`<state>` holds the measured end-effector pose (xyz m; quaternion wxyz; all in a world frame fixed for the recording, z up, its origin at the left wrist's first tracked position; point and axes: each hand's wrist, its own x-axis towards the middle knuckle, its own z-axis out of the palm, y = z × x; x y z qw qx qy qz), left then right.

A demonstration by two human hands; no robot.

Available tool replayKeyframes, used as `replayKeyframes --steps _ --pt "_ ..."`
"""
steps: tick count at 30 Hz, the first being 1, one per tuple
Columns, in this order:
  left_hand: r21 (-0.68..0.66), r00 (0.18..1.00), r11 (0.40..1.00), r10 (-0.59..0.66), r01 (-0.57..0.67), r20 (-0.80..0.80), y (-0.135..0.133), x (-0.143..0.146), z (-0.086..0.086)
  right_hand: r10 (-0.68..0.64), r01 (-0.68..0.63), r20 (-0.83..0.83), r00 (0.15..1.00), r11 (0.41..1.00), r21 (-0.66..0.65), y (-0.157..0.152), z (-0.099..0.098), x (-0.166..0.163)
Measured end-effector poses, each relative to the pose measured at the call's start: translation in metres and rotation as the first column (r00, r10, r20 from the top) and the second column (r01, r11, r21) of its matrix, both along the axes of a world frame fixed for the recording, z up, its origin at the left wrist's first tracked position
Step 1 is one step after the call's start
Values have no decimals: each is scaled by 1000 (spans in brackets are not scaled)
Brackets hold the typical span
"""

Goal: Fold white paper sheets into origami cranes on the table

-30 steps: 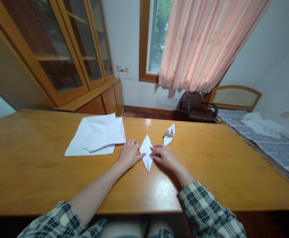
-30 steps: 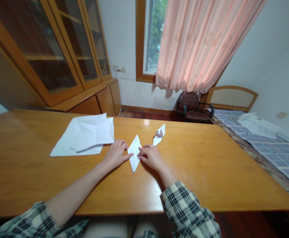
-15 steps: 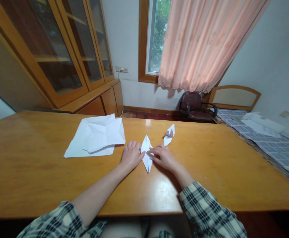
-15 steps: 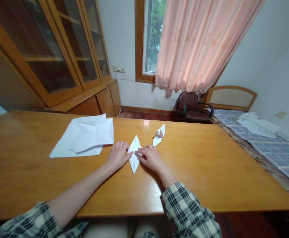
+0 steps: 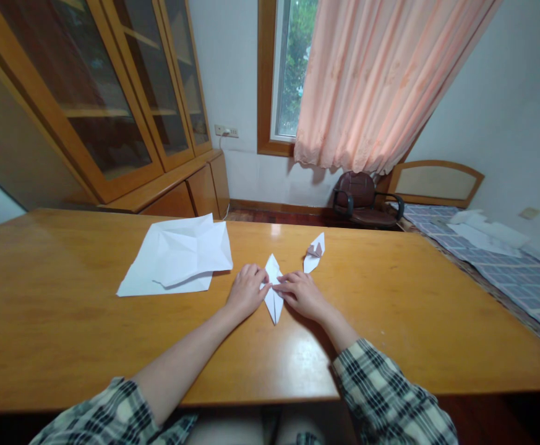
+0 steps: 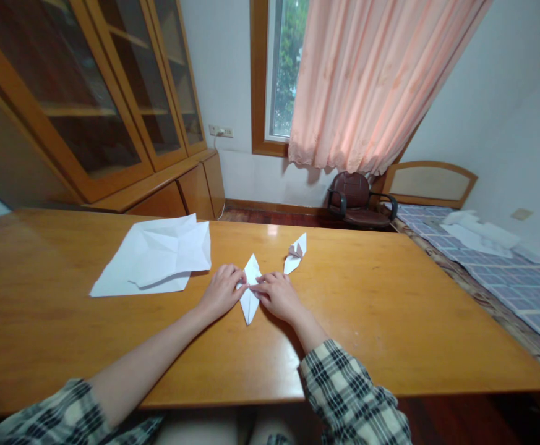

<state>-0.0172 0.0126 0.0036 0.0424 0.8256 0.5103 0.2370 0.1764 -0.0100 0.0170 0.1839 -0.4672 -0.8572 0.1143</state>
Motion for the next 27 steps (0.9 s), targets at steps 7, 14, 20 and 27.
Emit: replayKeyframes --steps 7,14,20,27 --pt "-25 998 999 -39 40 44 0 1 -5 -43 42 -71 997 999 -9 1 -3 -2" --pt "-71 997 997 -35 40 71 -2 -1 2 -120 117 -197 973 993 -30 7 -12 -6" --pt "-84 992 991 -99 106 84 -2 -1 4 -325 325 -167 931 945 -27 11 -15 -8" --pt "-65 988 992 -104 112 113 -2 0 3 -450 450 -53 891 893 -26 6 -13 -18"
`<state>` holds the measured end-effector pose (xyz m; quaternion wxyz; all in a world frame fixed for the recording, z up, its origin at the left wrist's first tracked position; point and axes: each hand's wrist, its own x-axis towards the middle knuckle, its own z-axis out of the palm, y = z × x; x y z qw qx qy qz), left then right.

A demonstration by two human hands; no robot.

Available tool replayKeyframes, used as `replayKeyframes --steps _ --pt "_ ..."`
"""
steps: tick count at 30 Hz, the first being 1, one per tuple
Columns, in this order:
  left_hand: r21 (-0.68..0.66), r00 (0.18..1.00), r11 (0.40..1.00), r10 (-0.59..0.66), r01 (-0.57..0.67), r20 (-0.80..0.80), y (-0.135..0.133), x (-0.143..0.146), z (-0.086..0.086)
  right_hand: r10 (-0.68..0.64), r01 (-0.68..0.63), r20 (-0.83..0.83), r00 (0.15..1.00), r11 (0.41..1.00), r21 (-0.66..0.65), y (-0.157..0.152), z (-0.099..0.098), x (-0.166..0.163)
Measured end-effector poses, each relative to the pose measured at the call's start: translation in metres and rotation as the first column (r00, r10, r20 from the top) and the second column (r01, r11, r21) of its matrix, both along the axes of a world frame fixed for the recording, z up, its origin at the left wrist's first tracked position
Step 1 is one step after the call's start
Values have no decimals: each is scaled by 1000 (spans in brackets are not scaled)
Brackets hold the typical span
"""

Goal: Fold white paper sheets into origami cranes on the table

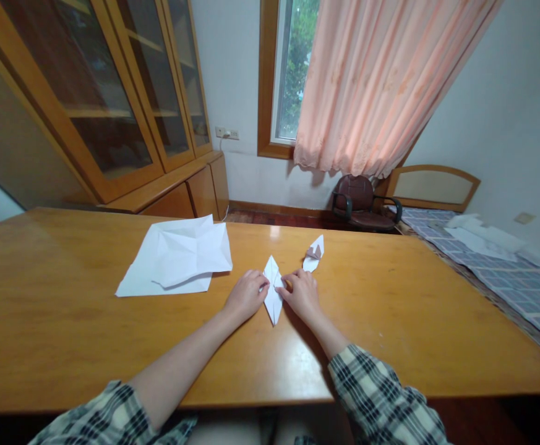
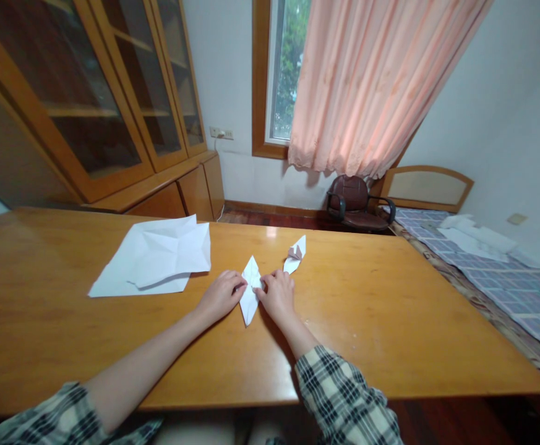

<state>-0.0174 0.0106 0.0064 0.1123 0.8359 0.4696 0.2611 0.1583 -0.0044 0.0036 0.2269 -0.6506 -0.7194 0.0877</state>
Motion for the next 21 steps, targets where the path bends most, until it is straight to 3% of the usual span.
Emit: replayKeyframes --steps 11,21 --pt "-2 1000 1000 30 -30 -1 -1 3 -6 -136 141 42 990 982 -125 4 7 -12" --pt "8 999 999 50 -50 11 -1 3 -7 -159 146 -109 981 982 -117 12 -3 -12"
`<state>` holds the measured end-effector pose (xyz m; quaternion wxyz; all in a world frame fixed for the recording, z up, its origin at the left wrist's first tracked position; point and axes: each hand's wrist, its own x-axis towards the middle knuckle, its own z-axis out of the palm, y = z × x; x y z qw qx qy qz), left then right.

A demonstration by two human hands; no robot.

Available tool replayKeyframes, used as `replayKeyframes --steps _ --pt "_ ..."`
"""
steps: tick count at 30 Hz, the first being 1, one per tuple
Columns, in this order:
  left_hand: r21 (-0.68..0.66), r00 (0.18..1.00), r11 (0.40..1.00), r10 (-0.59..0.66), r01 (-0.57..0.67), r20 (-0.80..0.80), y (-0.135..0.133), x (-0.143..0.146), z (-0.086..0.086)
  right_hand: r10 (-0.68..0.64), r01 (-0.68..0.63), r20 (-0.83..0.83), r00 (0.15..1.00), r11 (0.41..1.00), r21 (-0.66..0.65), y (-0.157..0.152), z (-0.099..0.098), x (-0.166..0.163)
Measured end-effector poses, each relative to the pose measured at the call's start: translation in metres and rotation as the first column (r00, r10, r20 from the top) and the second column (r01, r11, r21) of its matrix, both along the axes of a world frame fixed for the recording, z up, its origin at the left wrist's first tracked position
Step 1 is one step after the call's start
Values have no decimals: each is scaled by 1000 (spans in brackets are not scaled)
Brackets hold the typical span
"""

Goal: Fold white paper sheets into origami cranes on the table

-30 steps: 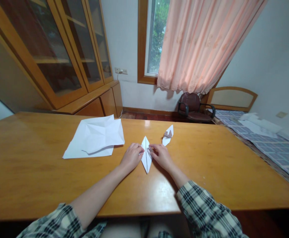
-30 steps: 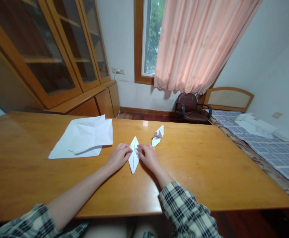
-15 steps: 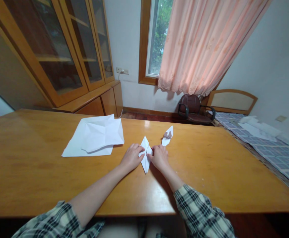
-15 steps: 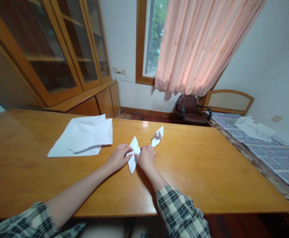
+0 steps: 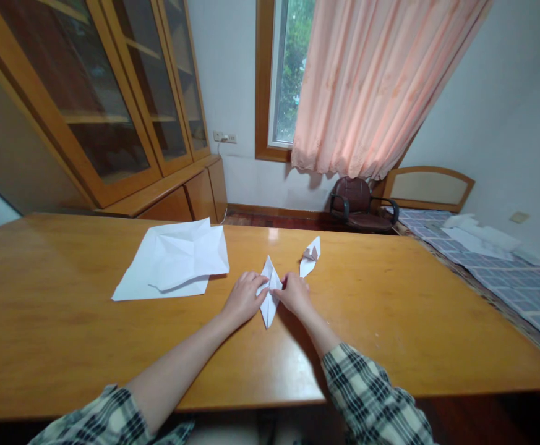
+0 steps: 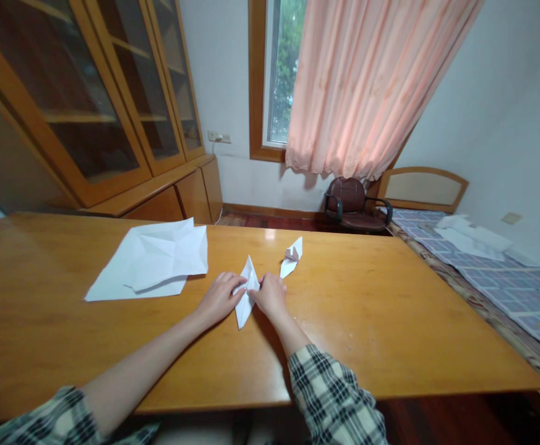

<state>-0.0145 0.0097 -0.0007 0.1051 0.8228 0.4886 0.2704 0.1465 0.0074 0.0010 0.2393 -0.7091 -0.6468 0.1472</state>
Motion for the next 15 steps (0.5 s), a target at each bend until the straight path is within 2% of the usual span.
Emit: replayKeyframes --steps 3,6,9,12,15 --pt "2 1000 1000 6 -6 23 0 -1 1 62 -54 -140 988 997 58 0 -1 -4" --pt "-11 997 1000 4 -3 72 0 0 3 149 -96 -290 945 977 188 -1 -1 -8" --pt "-76 977 997 4 13 213 0 1 7 239 -116 -409 881 946 303 -2 0 -12" --pt "-199 905 976 5 88 425 1 4 10 337 -167 -436 834 908 384 -5 3 -16" --pt "-295 825 942 38 158 564 4 5 11 403 -231 -381 832 877 421 -10 6 -17"
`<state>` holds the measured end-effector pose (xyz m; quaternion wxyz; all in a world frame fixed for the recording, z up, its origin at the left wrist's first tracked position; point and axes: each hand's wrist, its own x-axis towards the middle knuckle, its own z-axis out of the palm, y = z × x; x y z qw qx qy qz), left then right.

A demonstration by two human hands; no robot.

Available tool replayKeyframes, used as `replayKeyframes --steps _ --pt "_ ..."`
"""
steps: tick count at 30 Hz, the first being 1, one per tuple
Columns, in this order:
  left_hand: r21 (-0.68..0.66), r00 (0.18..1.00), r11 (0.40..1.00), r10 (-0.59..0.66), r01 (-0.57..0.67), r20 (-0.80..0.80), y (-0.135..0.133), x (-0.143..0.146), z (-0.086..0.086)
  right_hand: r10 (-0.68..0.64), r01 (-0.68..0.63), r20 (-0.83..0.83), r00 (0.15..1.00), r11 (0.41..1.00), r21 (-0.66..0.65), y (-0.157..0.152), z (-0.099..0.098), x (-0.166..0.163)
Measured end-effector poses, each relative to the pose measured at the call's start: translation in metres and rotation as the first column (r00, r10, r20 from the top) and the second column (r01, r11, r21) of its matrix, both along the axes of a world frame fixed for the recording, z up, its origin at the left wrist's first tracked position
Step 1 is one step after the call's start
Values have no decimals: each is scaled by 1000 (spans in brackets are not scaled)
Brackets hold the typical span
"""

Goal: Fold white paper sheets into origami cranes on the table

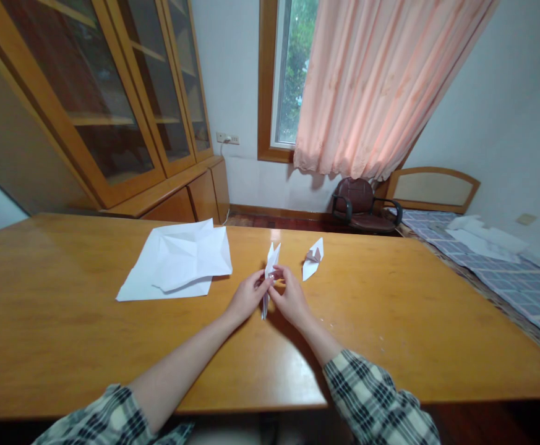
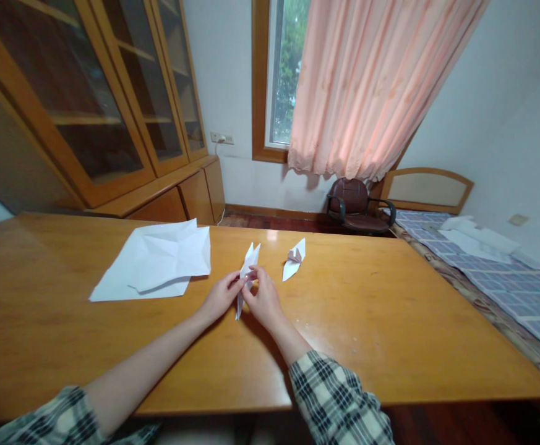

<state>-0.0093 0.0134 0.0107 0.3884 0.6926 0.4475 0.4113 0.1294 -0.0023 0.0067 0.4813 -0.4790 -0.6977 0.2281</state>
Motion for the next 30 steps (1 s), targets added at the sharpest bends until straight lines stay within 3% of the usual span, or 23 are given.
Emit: replayKeyframes --steps 3,8,11,16,20,22,26,30 --pt "-155 986 987 56 -31 157 3 0 -3 31 -31 19 999 999 9 -3 1 0" --pt "-351 870 936 151 28 470 9 -1 -14 140 -135 -103 985 989 62 0 2 3" --pt "-392 820 917 170 71 546 12 -2 -19 91 -79 -214 973 995 62 3 6 8" --pt "-431 793 897 189 101 579 12 -2 -18 -191 182 -276 942 982 -59 10 5 20" --pt "-423 808 895 141 144 572 10 0 -20 -81 -45 -366 927 945 -324 15 -4 19" --pt "-421 816 890 110 173 568 9 2 -22 -30 -125 -393 919 923 -364 17 -8 15" --pt "-433 784 877 115 209 610 6 6 -20 -96 -47 -410 907 945 -325 18 -13 12" --pt "-456 639 817 146 353 756 3 7 -10 -137 21 -389 911 957 -288 20 -14 13"
